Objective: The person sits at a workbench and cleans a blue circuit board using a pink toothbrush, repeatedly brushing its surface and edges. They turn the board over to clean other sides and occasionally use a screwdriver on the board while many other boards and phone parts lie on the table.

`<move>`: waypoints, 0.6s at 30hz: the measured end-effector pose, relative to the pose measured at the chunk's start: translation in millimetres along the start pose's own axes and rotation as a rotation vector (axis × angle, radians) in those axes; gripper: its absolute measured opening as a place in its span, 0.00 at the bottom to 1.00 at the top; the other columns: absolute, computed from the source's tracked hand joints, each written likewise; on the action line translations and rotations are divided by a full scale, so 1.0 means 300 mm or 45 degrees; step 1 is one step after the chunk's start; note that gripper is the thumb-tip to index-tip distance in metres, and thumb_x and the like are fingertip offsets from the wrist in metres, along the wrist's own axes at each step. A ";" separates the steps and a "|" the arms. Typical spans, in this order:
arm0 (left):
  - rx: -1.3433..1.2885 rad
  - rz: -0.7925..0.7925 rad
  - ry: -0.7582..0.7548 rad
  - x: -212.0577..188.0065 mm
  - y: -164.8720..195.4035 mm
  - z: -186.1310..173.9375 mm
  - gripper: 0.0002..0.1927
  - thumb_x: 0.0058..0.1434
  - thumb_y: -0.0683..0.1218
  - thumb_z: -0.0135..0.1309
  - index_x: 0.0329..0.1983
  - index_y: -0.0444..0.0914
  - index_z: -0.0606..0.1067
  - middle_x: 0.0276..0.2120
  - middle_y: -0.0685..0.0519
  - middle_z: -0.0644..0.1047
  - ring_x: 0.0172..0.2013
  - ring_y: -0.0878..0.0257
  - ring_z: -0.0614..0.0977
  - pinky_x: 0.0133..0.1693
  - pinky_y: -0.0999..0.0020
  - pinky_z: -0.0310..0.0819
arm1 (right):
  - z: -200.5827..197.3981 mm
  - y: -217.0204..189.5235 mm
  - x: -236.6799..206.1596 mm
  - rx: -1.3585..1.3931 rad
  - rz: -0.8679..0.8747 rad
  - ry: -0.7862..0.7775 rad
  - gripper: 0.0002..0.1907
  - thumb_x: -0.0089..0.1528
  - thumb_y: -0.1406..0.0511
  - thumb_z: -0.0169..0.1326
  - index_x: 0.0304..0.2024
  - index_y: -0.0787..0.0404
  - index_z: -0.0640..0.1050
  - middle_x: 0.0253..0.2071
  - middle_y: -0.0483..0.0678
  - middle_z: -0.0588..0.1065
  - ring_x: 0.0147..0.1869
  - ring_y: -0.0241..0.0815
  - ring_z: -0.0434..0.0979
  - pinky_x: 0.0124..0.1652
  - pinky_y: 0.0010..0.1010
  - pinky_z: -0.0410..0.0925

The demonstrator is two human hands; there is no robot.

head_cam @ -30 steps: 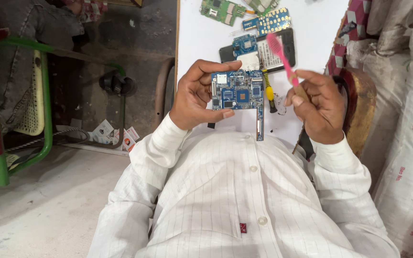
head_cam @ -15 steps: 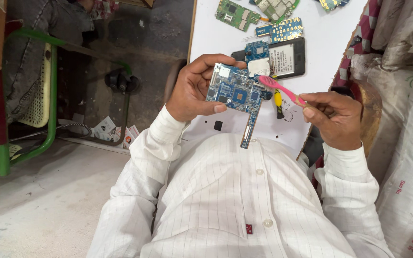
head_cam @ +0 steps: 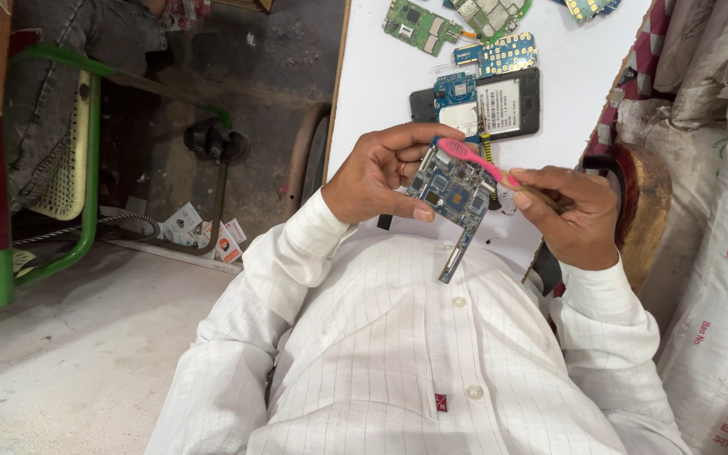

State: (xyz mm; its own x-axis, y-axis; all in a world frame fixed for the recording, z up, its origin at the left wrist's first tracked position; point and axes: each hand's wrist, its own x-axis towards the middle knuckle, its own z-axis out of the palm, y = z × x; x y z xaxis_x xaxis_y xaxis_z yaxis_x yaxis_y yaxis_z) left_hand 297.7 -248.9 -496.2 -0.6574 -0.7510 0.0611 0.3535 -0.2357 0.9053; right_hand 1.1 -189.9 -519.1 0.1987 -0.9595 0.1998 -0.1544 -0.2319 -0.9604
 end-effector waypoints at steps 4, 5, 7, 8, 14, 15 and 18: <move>-0.005 0.061 0.065 0.012 -0.007 0.002 0.45 0.50 0.36 0.75 0.70 0.36 0.67 0.64 0.44 0.76 0.63 0.57 0.78 0.71 0.56 0.76 | 0.004 -0.019 0.013 -0.084 -0.100 -0.001 0.11 0.66 0.72 0.62 0.51 0.68 0.80 0.29 0.44 0.75 0.25 0.26 0.66 0.27 0.19 0.58; 0.043 0.066 0.090 0.012 -0.005 0.000 0.45 0.49 0.36 0.75 0.70 0.36 0.68 0.64 0.44 0.76 0.63 0.57 0.79 0.70 0.56 0.77 | 0.007 -0.024 0.013 -0.097 -0.097 -0.011 0.11 0.66 0.72 0.62 0.51 0.68 0.81 0.27 0.44 0.74 0.24 0.26 0.65 0.27 0.20 0.57; 0.139 0.075 0.141 0.012 0.002 -0.002 0.44 0.48 0.37 0.75 0.69 0.37 0.68 0.64 0.44 0.76 0.64 0.56 0.80 0.68 0.56 0.80 | 0.017 -0.032 0.013 -0.003 -0.098 -0.093 0.11 0.64 0.71 0.62 0.49 0.68 0.80 0.29 0.46 0.76 0.25 0.27 0.66 0.27 0.21 0.57; 0.163 0.080 0.148 0.011 0.005 -0.002 0.44 0.48 0.37 0.76 0.68 0.37 0.68 0.64 0.44 0.76 0.64 0.55 0.80 0.67 0.56 0.79 | 0.020 -0.035 0.014 0.044 -0.098 -0.135 0.12 0.63 0.71 0.62 0.49 0.68 0.80 0.30 0.47 0.77 0.26 0.27 0.66 0.28 0.21 0.57; 0.234 0.088 0.134 0.004 0.021 0.011 0.43 0.48 0.37 0.76 0.67 0.38 0.69 0.65 0.45 0.75 0.65 0.56 0.79 0.69 0.56 0.78 | 0.024 -0.039 0.021 -0.145 -0.139 0.056 0.10 0.68 0.73 0.61 0.52 0.68 0.80 0.33 0.48 0.77 0.29 0.28 0.71 0.29 0.21 0.61; 0.235 0.088 0.133 0.006 0.022 0.012 0.43 0.48 0.38 0.76 0.67 0.38 0.69 0.65 0.45 0.75 0.65 0.56 0.79 0.69 0.57 0.78 | 0.022 -0.039 0.021 -0.085 -0.123 -0.011 0.10 0.66 0.73 0.61 0.50 0.68 0.80 0.31 0.48 0.77 0.27 0.28 0.70 0.28 0.21 0.60; 0.274 0.094 0.148 0.008 0.025 0.015 0.43 0.48 0.38 0.77 0.67 0.38 0.69 0.65 0.45 0.75 0.65 0.57 0.79 0.69 0.58 0.78 | 0.018 -0.041 0.020 0.020 -0.084 -0.150 0.09 0.62 0.73 0.61 0.46 0.67 0.81 0.27 0.46 0.76 0.24 0.27 0.66 0.26 0.22 0.56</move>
State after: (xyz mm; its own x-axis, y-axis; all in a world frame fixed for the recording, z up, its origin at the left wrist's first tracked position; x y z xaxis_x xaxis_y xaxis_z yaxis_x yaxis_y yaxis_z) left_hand 295.7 -249.7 -487.3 -0.5501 -0.8299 0.0927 0.2395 -0.0504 0.9696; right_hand 9.3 -191.8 -507.1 0.3205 -0.9165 0.2392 -0.1222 -0.2904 -0.9491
